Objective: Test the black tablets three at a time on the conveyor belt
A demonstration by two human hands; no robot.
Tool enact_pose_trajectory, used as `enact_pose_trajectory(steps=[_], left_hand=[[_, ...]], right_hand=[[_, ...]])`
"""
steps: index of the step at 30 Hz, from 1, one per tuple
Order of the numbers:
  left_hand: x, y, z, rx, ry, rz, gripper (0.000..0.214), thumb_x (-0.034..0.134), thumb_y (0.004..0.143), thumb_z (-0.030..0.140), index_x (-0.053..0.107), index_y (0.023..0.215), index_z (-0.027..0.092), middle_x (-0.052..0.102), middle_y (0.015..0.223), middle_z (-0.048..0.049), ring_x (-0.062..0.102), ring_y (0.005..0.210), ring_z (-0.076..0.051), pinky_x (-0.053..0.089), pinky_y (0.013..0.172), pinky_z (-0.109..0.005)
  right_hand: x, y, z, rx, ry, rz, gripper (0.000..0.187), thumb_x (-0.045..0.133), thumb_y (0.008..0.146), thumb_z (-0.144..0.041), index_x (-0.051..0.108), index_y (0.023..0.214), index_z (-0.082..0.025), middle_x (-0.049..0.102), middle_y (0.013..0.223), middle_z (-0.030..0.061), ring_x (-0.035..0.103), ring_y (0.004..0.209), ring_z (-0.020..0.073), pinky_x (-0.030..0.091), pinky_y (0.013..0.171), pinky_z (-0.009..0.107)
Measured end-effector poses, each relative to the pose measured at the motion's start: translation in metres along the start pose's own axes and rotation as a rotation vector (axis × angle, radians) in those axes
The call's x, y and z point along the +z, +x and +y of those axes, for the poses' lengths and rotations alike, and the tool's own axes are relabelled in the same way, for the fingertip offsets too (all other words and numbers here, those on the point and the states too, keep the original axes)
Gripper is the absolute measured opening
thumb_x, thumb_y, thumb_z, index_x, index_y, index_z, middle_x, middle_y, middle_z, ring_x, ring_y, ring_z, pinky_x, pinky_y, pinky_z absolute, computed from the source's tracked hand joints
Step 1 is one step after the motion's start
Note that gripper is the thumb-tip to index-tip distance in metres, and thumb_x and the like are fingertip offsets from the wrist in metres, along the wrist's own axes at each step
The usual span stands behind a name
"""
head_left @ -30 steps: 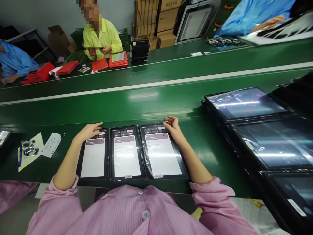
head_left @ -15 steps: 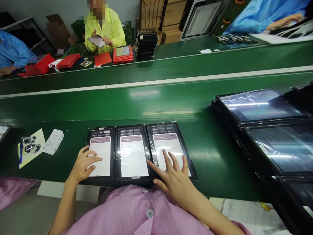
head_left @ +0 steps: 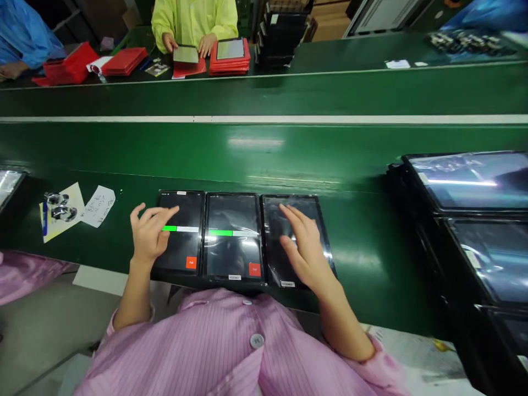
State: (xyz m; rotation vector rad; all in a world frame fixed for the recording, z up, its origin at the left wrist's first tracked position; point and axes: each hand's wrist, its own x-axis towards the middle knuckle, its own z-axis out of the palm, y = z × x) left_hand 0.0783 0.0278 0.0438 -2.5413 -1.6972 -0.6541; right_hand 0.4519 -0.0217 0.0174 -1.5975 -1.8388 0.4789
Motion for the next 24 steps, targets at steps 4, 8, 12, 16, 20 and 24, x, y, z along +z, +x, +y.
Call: enact_pose_trajectory(steps=[4, 8, 12, 16, 20, 24], left_hand=[[0.008, -0.036, 0.003, 0.108, -0.097, 0.030, 0.067, 0.016, 0.103, 0.056, 0.072, 0.121, 0.023, 0.078, 0.108, -0.0075, 0.067, 0.101, -0.027, 0.028, 0.113, -0.051], [0.016, -0.044, 0.006, 0.141, -0.073, -0.043, 0.047, 0.029, 0.105, 0.042, 0.067, 0.126, 0.025, 0.076, 0.116, -0.0039, 0.065, 0.108, -0.026, 0.014, 0.118, -0.056], [0.011, -0.038, 0.008, 0.130, -0.060, 0.117, 0.047, 0.026, 0.105, 0.038, 0.068, 0.123, 0.027, 0.077, 0.111, -0.0042, 0.066, 0.104, -0.026, 0.012, 0.118, -0.058], [0.012, -0.022, 0.010, 0.086, -0.015, 0.118, 0.036, 0.038, 0.103, 0.033, 0.068, 0.122, 0.025, 0.076, 0.116, -0.0060, 0.066, 0.106, -0.026, 0.021, 0.117, -0.056], [0.017, 0.005, 0.019, 0.091, 0.088, -0.052, 0.035, 0.046, 0.101, 0.034, 0.063, 0.130, 0.024, 0.066, 0.136, -0.0088, 0.061, 0.122, -0.030, 0.015, 0.120, -0.060], [0.020, 0.036, 0.027, 0.169, 0.122, -0.178, 0.039, 0.042, 0.103, 0.035, 0.061, 0.135, 0.025, 0.060, 0.144, -0.0085, 0.055, 0.131, -0.031, 0.011, 0.121, -0.064]], right_hand=[[-0.002, -0.032, 0.012, -0.099, -0.125, 0.005, 0.049, 0.036, 0.103, -0.042, 0.041, 0.152, -0.039, 0.052, 0.142, 0.0111, 0.049, 0.132, 0.0320, 0.027, 0.116, 0.065], [0.014, -0.041, 0.005, -0.090, -0.383, -0.029, 0.043, 0.045, 0.101, -0.043, 0.056, 0.141, -0.033, 0.033, 0.156, 0.0150, 0.035, 0.140, 0.0404, 0.021, 0.111, 0.075], [0.027, -0.037, -0.011, -0.102, -0.465, -0.098, 0.044, 0.054, 0.097, -0.050, 0.059, 0.138, -0.037, 0.025, 0.162, 0.0143, 0.029, 0.143, 0.0414, 0.018, 0.111, 0.076], [0.036, -0.034, -0.020, -0.111, -0.481, -0.101, 0.051, 0.055, 0.094, -0.059, 0.058, 0.140, -0.038, 0.027, 0.160, 0.0174, 0.030, 0.142, 0.0425, 0.016, 0.109, 0.078], [0.031, -0.036, -0.014, -0.107, -0.497, -0.083, 0.051, 0.056, 0.094, -0.057, 0.056, 0.141, -0.038, 0.029, 0.160, 0.0156, 0.030, 0.141, 0.0415, 0.015, 0.110, 0.078], [0.006, -0.045, 0.013, 0.045, -0.513, 0.075, 0.041, 0.051, 0.098, -0.048, 0.060, 0.136, -0.033, 0.031, 0.157, 0.0146, 0.032, 0.140, 0.0406, 0.014, 0.110, 0.078]])
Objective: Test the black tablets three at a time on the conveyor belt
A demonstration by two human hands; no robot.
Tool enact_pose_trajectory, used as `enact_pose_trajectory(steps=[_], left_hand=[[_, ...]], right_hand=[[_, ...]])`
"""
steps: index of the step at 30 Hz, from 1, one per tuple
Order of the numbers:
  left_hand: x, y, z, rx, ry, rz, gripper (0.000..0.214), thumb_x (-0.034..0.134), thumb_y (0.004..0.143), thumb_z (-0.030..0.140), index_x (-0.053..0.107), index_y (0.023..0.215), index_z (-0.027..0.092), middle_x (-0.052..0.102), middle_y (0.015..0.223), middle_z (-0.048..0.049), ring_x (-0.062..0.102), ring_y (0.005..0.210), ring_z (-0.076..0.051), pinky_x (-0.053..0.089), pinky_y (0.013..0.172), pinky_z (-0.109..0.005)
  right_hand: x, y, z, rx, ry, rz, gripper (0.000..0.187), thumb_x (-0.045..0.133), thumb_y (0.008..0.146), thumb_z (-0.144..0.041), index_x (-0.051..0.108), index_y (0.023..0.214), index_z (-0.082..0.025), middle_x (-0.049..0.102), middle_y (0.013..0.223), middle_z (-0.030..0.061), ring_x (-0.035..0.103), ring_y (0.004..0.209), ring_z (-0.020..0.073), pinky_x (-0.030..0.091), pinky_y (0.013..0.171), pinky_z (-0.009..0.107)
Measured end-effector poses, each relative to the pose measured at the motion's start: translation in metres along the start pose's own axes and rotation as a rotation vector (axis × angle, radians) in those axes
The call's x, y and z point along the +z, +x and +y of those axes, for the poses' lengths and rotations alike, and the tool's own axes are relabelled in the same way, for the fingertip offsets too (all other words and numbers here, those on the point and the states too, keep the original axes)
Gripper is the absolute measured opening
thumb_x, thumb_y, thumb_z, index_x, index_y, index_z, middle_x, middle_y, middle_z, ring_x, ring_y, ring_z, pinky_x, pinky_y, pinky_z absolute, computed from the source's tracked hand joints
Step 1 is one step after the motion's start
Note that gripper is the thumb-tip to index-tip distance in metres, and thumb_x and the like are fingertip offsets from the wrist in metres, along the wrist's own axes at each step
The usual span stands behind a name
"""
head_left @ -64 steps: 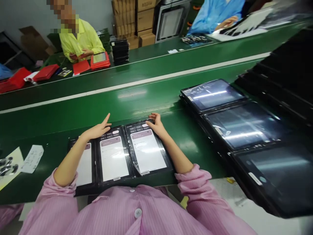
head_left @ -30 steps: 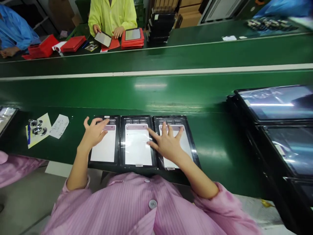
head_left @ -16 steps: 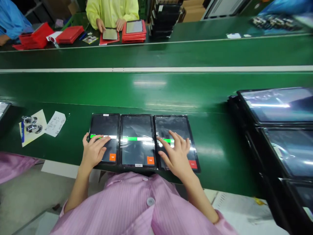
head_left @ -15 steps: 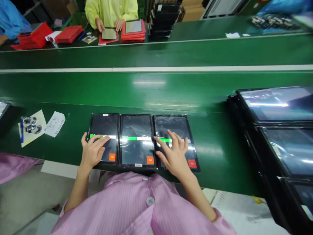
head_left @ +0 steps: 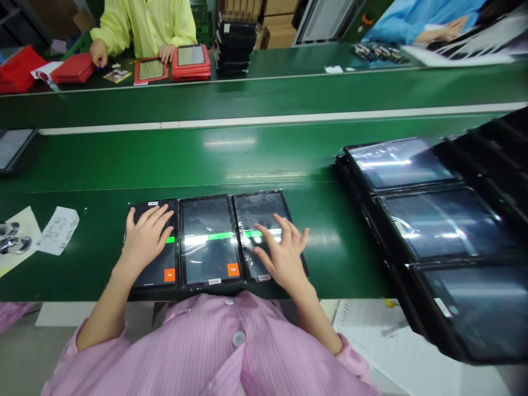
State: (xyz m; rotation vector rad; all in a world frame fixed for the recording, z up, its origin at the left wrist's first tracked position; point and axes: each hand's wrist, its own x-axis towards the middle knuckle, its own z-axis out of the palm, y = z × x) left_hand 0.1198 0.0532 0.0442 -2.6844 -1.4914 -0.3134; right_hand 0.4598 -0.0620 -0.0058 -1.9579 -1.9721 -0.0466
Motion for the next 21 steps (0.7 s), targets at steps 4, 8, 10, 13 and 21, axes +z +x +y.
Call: enact_pose_trajectory(steps=[4, 8, 10, 13, 21], left_hand=[[0.007, 0.031, -0.003, 0.010, 0.028, -0.109, 0.046, 0.037, 0.103, 0.036, 0.054, 0.144, 0.024, 0.048, 0.154, -0.0122, 0.046, 0.140, -0.034, 0.013, 0.119, -0.068], [0.021, 0.052, -0.008, -0.080, 0.031, -0.239, 0.050, 0.033, 0.103, 0.039, 0.048, 0.148, 0.024, 0.046, 0.156, -0.0136, 0.043, 0.142, -0.036, 0.009, 0.115, -0.078], [0.024, 0.056, -0.011, -0.104, 0.019, -0.300, 0.049, 0.028, 0.104, 0.039, 0.051, 0.145, 0.026, 0.054, 0.149, -0.0120, 0.049, 0.137, -0.034, 0.003, 0.113, -0.081], [0.022, 0.054, -0.013, -0.119, 0.034, -0.339, 0.049, 0.025, 0.104, 0.040, 0.052, 0.143, 0.027, 0.058, 0.145, -0.0104, 0.051, 0.135, -0.033, -0.004, 0.111, -0.082], [0.016, 0.048, -0.011, -0.160, 0.108, -0.429, 0.062, 0.045, 0.094, 0.046, 0.040, 0.153, 0.026, 0.030, 0.164, -0.0148, 0.034, 0.147, -0.042, -0.001, 0.111, -0.082]], right_hand=[[-0.006, -0.009, 0.043, 0.142, 0.007, 0.104, 0.034, 0.047, 0.100, -0.044, 0.070, 0.118, -0.028, 0.040, 0.149, 0.0148, 0.040, 0.132, 0.0402, 0.021, 0.109, 0.078], [-0.007, -0.011, 0.066, 0.087, 0.062, 0.108, 0.030, 0.050, 0.099, -0.044, 0.074, 0.109, -0.031, 0.049, 0.143, 0.0116, 0.043, 0.130, 0.0388, 0.019, 0.111, 0.076], [-0.003, -0.003, 0.075, 0.118, 0.159, 0.152, 0.030, 0.050, 0.098, -0.045, 0.074, 0.109, -0.031, 0.052, 0.140, 0.0110, 0.044, 0.130, 0.0378, 0.022, 0.112, 0.072], [0.010, 0.017, 0.094, 0.291, 0.493, 0.246, 0.035, 0.053, 0.095, -0.046, 0.070, 0.117, -0.026, 0.063, 0.122, 0.0124, 0.058, 0.115, 0.0312, 0.042, 0.105, 0.058], [0.043, 0.043, 0.115, 0.665, 1.104, 0.122, 0.041, 0.079, 0.069, -0.049, 0.076, 0.099, -0.021, 0.076, 0.100, 0.0091, 0.069, 0.089, 0.0252, 0.056, 0.085, 0.041]])
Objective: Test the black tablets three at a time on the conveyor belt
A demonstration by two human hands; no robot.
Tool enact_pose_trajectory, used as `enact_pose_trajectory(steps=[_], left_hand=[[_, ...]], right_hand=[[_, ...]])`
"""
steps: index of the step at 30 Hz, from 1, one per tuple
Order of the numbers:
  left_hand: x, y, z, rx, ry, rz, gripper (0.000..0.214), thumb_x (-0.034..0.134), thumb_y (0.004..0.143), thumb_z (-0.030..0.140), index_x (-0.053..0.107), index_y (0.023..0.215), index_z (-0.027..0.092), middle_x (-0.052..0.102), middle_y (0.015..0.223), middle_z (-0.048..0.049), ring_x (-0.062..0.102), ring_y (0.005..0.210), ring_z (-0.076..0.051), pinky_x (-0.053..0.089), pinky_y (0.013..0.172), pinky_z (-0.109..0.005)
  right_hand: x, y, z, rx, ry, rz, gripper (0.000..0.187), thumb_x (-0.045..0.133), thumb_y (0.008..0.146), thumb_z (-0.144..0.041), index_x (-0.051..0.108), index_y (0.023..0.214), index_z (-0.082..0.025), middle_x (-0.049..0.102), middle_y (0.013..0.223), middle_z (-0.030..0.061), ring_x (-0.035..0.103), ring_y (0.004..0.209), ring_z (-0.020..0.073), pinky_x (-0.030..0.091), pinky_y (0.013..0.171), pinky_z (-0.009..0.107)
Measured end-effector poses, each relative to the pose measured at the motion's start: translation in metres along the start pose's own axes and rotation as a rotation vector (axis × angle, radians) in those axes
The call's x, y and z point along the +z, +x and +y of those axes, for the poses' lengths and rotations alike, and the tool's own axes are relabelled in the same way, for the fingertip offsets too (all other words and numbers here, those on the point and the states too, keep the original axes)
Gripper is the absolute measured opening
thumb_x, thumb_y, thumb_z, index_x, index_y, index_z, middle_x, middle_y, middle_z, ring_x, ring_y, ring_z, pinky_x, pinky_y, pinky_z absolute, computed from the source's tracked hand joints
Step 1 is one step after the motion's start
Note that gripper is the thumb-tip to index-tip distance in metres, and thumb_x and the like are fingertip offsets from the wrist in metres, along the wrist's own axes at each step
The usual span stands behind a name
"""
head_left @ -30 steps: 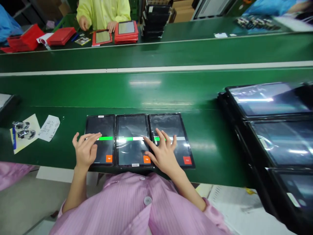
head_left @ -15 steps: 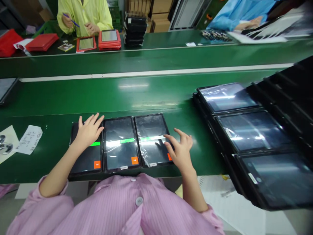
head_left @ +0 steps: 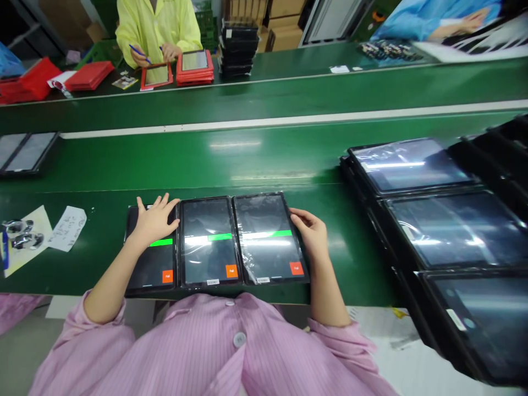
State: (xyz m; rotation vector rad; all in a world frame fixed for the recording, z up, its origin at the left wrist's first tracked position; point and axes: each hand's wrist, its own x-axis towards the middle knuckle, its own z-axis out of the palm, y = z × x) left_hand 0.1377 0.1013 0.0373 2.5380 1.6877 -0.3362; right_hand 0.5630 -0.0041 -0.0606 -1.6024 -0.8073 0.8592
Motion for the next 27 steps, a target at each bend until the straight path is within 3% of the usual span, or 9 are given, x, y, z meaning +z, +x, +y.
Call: enact_pose_trajectory(steps=[4, 9, 14, 19, 22, 27], left_hand=[[0.000, 0.004, 0.004, -0.045, -0.084, 0.025, 0.067, 0.052, 0.088, 0.044, 0.040, 0.153, 0.029, 0.037, 0.161, -0.0097, 0.036, 0.146, -0.042, -0.004, 0.111, -0.082], [0.002, 0.011, 0.012, -0.045, -0.142, 0.065, 0.060, 0.058, 0.080, 0.032, 0.054, 0.140, 0.028, 0.051, 0.152, -0.0073, 0.043, 0.143, -0.039, 0.000, 0.116, -0.078], [-0.002, 0.016, 0.003, 0.047, -0.126, -0.002, 0.060, 0.053, 0.085, 0.033, 0.052, 0.143, 0.018, 0.047, 0.155, -0.0109, 0.045, 0.142, -0.034, 0.030, 0.120, -0.056], [-0.009, 0.020, -0.003, 0.045, -0.125, 0.003, 0.052, 0.049, 0.088, 0.037, 0.060, 0.137, 0.022, 0.062, 0.142, -0.0051, 0.061, 0.126, -0.030, 0.051, 0.104, -0.042], [-0.010, 0.022, -0.001, 0.026, -0.120, 0.013, 0.052, 0.052, 0.085, 0.037, 0.063, 0.134, 0.024, 0.064, 0.139, -0.0026, 0.064, 0.122, -0.029, 0.055, 0.094, -0.038], [-0.010, 0.023, 0.006, -0.003, -0.089, 0.016, 0.053, 0.051, 0.083, 0.034, 0.064, 0.133, 0.022, 0.065, 0.138, -0.0033, 0.065, 0.120, -0.029, 0.055, 0.093, -0.037]], right_hand=[[0.000, -0.009, 0.001, 0.016, 0.020, 0.048, 0.042, 0.084, 0.065, -0.046, 0.077, 0.099, -0.021, 0.077, 0.099, 0.0091, 0.070, 0.089, 0.0249, 0.056, 0.087, 0.041], [-0.001, -0.009, 0.003, 0.025, 0.022, 0.062, 0.040, 0.085, 0.064, -0.043, 0.077, 0.095, -0.020, 0.077, 0.096, 0.0103, 0.070, 0.085, 0.0251, 0.057, 0.080, 0.041], [-0.001, -0.005, 0.008, -0.031, 0.011, 0.036, 0.043, 0.082, 0.067, -0.046, 0.076, 0.101, -0.021, 0.074, 0.095, 0.0088, 0.067, 0.085, 0.0239, 0.056, 0.081, 0.040], [-0.001, -0.003, 0.011, -0.082, -0.043, -0.012, 0.048, 0.077, 0.074, -0.048, 0.074, 0.114, -0.022, 0.070, 0.095, 0.0055, 0.063, 0.085, 0.0207, 0.054, 0.085, 0.039], [-0.001, -0.003, 0.012, -0.077, -0.037, -0.012, 0.047, 0.077, 0.074, -0.047, 0.074, 0.115, -0.023, 0.068, 0.094, 0.0044, 0.062, 0.084, 0.0200, 0.053, 0.086, 0.038], [-0.003, 0.000, 0.011, -0.072, -0.021, -0.035, 0.046, 0.078, 0.073, -0.045, 0.075, 0.112, -0.022, 0.070, 0.094, 0.0051, 0.063, 0.084, 0.0207, 0.053, 0.087, 0.040]])
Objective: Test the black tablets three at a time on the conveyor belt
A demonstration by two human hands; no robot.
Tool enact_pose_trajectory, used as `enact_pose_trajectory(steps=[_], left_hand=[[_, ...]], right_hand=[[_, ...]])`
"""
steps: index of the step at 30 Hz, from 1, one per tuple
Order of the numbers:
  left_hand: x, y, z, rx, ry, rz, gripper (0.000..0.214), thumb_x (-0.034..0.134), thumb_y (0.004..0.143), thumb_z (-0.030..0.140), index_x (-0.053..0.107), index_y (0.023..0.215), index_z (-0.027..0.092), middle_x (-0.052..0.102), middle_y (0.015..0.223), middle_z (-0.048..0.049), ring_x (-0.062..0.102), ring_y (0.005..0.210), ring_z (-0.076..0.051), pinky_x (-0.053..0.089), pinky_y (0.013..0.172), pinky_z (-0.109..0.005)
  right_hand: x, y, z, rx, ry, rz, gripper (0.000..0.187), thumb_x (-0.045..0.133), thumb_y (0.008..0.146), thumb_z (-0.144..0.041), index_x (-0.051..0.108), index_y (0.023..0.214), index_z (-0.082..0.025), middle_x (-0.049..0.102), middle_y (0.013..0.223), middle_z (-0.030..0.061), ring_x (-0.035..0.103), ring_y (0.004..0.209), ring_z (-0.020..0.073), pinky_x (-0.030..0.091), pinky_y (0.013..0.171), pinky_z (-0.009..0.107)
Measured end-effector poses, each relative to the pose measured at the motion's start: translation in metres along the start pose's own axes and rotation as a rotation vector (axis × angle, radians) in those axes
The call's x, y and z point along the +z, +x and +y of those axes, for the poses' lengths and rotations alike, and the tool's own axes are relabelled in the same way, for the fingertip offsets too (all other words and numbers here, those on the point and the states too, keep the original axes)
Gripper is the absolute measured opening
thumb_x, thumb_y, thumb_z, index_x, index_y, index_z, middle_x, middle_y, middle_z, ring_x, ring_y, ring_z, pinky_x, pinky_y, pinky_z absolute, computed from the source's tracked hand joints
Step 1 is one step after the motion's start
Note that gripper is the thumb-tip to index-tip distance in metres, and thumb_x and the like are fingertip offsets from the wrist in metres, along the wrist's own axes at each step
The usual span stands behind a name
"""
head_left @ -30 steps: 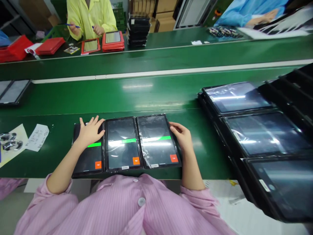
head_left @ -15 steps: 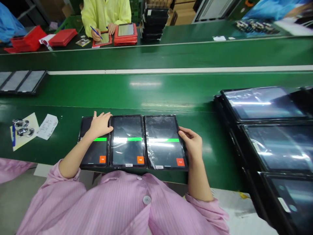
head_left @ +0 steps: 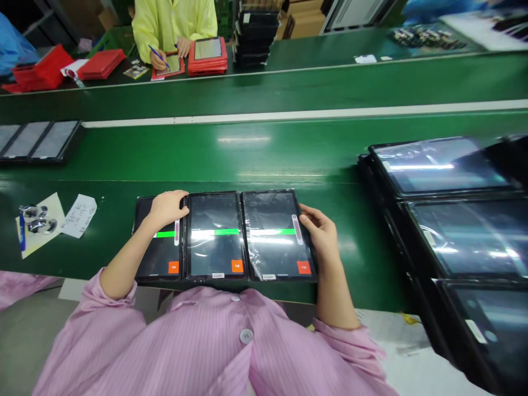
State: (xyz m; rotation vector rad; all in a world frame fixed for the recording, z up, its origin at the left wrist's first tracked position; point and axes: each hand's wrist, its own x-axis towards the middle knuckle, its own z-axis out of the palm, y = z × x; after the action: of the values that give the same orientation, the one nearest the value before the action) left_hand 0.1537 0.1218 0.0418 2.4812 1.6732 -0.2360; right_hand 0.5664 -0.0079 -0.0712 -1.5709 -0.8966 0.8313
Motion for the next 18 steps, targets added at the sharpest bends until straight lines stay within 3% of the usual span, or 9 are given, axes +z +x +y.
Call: enact_pose_trajectory(steps=[7, 10, 12, 14, 16, 18], left_hand=[[-0.007, 0.002, -0.009, 0.037, 0.049, -0.081, 0.055, 0.047, 0.087, 0.037, 0.059, 0.138, 0.021, 0.063, 0.140, -0.0064, 0.064, 0.122, -0.030, 0.054, 0.095, -0.038], [-0.011, 0.009, -0.008, 0.024, 0.039, -0.130, 0.055, 0.037, 0.095, 0.036, 0.053, 0.144, 0.016, 0.061, 0.142, -0.0131, 0.062, 0.126, -0.032, 0.050, 0.103, -0.044], [-0.012, 0.015, 0.005, 0.064, 0.013, -0.094, 0.055, 0.030, 0.099, 0.033, 0.048, 0.146, 0.011, 0.054, 0.148, -0.0179, 0.054, 0.134, -0.033, 0.041, 0.111, -0.053], [-0.011, 0.020, 0.029, 0.207, -0.043, -0.059, 0.055, 0.034, 0.101, 0.036, 0.040, 0.151, 0.013, 0.042, 0.157, -0.0197, 0.041, 0.145, -0.033, 0.031, 0.117, -0.058], [-0.009, 0.027, 0.057, 0.385, -0.109, -0.089, 0.062, 0.049, 0.098, 0.040, 0.033, 0.154, 0.020, 0.028, 0.164, -0.0190, 0.029, 0.151, -0.032, 0.025, 0.119, -0.062], [-0.007, 0.034, 0.081, 0.527, -0.145, -0.160, 0.069, 0.065, 0.090, 0.039, 0.036, 0.151, 0.028, 0.020, 0.167, -0.0176, 0.021, 0.153, -0.035, 0.023, 0.118, -0.064]], right_hand=[[0.001, -0.001, -0.004, -0.059, -0.037, -0.046, 0.046, 0.071, 0.078, -0.048, 0.071, 0.116, -0.023, 0.068, 0.097, 0.0048, 0.061, 0.086, 0.0206, 0.051, 0.089, 0.041], [0.003, -0.002, -0.006, -0.077, -0.053, -0.063, 0.046, 0.068, 0.081, -0.049, 0.069, 0.118, -0.023, 0.066, 0.097, 0.0044, 0.060, 0.086, 0.0201, 0.052, 0.086, 0.039], [0.003, -0.002, -0.007, -0.081, -0.049, -0.070, 0.046, 0.067, 0.081, -0.049, 0.068, 0.119, -0.022, 0.065, 0.097, 0.0044, 0.059, 0.086, 0.0199, 0.051, 0.084, 0.037], [0.003, -0.002, -0.008, -0.081, -0.039, -0.075, 0.046, 0.067, 0.081, -0.049, 0.068, 0.119, -0.022, 0.065, 0.097, 0.0043, 0.059, 0.087, 0.0199, 0.051, 0.084, 0.037], [0.003, -0.002, -0.008, -0.076, -0.025, -0.076, 0.046, 0.069, 0.081, -0.049, 0.069, 0.118, -0.022, 0.065, 0.097, 0.0041, 0.059, 0.087, 0.0197, 0.051, 0.086, 0.038], [0.003, -0.002, -0.008, -0.073, -0.015, -0.068, 0.046, 0.069, 0.080, -0.048, 0.069, 0.118, -0.022, 0.065, 0.097, 0.0039, 0.059, 0.087, 0.0194, 0.050, 0.088, 0.038]])
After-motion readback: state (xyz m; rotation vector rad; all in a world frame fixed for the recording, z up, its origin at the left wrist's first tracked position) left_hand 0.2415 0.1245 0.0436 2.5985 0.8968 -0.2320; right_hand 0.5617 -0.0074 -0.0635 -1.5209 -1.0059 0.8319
